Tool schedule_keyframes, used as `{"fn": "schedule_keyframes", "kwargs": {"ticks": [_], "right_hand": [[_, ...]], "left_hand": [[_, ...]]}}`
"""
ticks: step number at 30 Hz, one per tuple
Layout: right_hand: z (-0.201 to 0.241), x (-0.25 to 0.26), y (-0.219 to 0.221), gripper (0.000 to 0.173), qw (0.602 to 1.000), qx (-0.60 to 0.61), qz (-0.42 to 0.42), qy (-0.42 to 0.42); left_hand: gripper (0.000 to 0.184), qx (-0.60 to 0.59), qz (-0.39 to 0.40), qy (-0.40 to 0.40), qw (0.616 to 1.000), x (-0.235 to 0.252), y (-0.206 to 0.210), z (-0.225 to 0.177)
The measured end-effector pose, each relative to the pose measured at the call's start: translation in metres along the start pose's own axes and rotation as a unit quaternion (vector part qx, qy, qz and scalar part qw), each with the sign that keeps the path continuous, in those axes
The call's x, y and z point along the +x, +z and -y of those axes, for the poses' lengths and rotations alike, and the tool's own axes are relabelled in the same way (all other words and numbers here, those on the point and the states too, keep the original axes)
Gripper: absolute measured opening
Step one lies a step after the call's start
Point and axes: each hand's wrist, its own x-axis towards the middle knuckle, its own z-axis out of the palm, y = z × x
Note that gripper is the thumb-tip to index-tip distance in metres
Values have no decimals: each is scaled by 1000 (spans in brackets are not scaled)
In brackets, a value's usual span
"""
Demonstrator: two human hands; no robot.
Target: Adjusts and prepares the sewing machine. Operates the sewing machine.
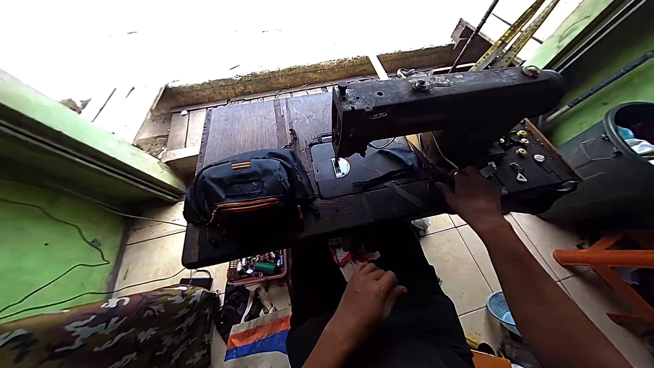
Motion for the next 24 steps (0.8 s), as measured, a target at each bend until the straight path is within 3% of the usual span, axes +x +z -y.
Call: {"fn": "schedule_keyframes", "kwargs": {"ticks": [2, 3, 5, 6, 8, 9, 11, 13, 15, 17, 20, 24], "right_hand": [[26, -9, 3, 38, 993, 82, -58, -58], [42, -12, 6, 36, 985, 142, -40, -89], [83, -13, 18, 42, 955, 262, 46, -133], [103, -10, 29, 49, 933, 317, 87, -150], [137, -8, 53, 57, 896, 396, 110, -171], [149, -9, 63, 54, 880, 429, 102, -178], [164, -18, 78, 33, 849, 490, 62, -188], [159, -37, 88, 20, 834, 507, -1, -220], [141, -59, 92, 19, 834, 487, -55, -255], [116, -76, 88, 17, 841, 457, -77, -279], [79, -82, 80, 19, 848, 440, -39, -293], [50, -80, 76, 26, 836, 466, 58, -285]], "left_hand": [[17, -40, 56, -35, 997, 2, 15, 11], [19, -26, 113, -75, 990, -2, 22, 17], [55, 19, 241, -147, 959, -10, 25, 26], [59, 18, 266, -157, 951, -13, 21, 28], [50, 10, 236, -128, 963, -12, -7, 25], [39, 34, 169, -87, 981, -9, -25, 23], [22, 119, -2, -7, 993, 10, -65, 18], [24, 183, -91, 42, 978, 39, -99, 15], [29, 229, -82, 106, 964, 66, -113, 20], [31, 265, -18, 169, 949, 87, -107, 23], [31, 256, 39, 228, 939, 101, -92, 27], [25, 240, 35, 251, 937, 101, -83, 40]]}}
